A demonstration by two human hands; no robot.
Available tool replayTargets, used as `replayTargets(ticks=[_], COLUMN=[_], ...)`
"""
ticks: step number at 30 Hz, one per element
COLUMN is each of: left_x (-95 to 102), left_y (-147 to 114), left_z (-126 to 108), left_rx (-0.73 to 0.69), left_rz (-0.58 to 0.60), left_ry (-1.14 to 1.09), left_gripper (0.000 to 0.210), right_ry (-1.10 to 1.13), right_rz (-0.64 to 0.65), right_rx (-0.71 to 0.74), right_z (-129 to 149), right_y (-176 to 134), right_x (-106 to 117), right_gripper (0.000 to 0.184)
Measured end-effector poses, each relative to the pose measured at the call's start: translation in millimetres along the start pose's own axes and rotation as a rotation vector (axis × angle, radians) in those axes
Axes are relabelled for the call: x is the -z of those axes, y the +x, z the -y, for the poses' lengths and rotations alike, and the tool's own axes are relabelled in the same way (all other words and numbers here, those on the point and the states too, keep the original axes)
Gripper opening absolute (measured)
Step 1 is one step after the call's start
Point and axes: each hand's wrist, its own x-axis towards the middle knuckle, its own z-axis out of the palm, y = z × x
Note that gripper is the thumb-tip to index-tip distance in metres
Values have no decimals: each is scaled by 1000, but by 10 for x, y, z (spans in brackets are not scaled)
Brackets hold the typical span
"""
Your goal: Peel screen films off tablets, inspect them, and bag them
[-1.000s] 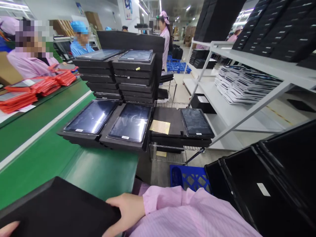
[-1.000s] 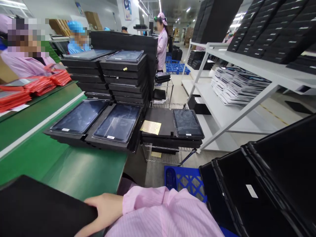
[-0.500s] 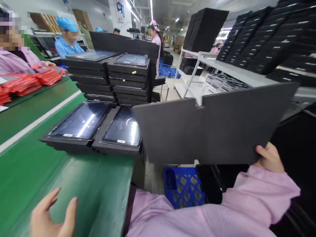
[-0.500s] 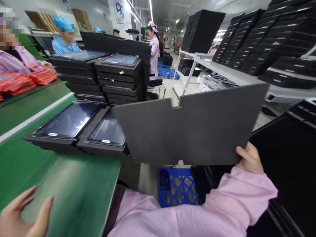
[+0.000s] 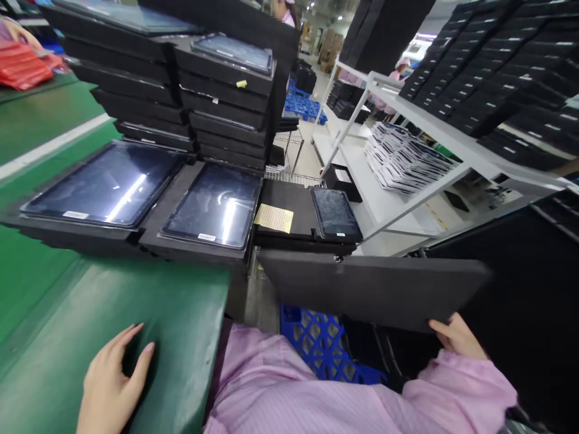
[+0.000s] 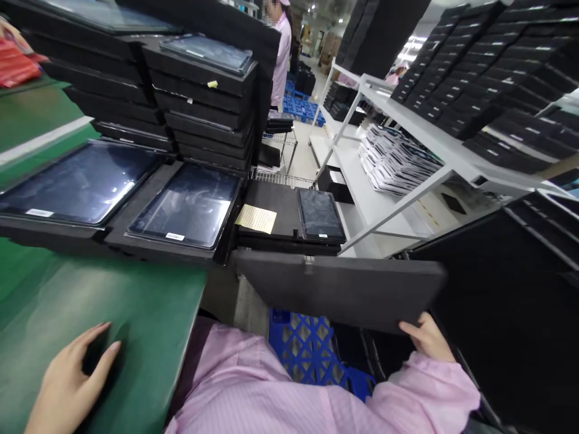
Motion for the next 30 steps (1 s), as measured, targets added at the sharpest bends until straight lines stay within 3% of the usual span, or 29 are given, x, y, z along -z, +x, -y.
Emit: replayTargets(ticks=[3, 5, 9, 11, 13, 18, 21, 24, 30], left_x=[-26, -22, 3, 9, 12, 19, 9, -10, -38], left_y=[3, 5, 0, -4, -2, 31, 47, 48, 36], left_z=[8, 3, -9, -7, -3, -32, -58, -58, -7], left_rx=[-21, -19, -28, -34, -34, 1, 4, 3, -33], left_rz=[-3, 0, 28, 34, 29, 1, -7, -26, -59], left_ry=[28, 50, 76, 73, 75, 88, 104, 131, 166], left_gripper=[66, 67, 66, 64, 62, 54, 53, 55, 53], right_ry=[184, 245, 351, 415, 485, 701, 835, 936, 1041], right_rz=[363, 434, 316, 211, 123, 61, 77, 110, 195], right_rx=[-126, -162, -301, -403, -502, -664, -688, -678, -567], right_z=[129, 122, -206, -407, -542, -530, -390, -198, 210], right_y=[63, 95, -79, -279, -485, -676, -459, -42, 824], right_x=[-385, -853, -1830, -2215, -2566, -3495, -3981, -4345, -4816], right_gripper=[56, 52, 38, 29, 32, 36, 38, 38, 39])
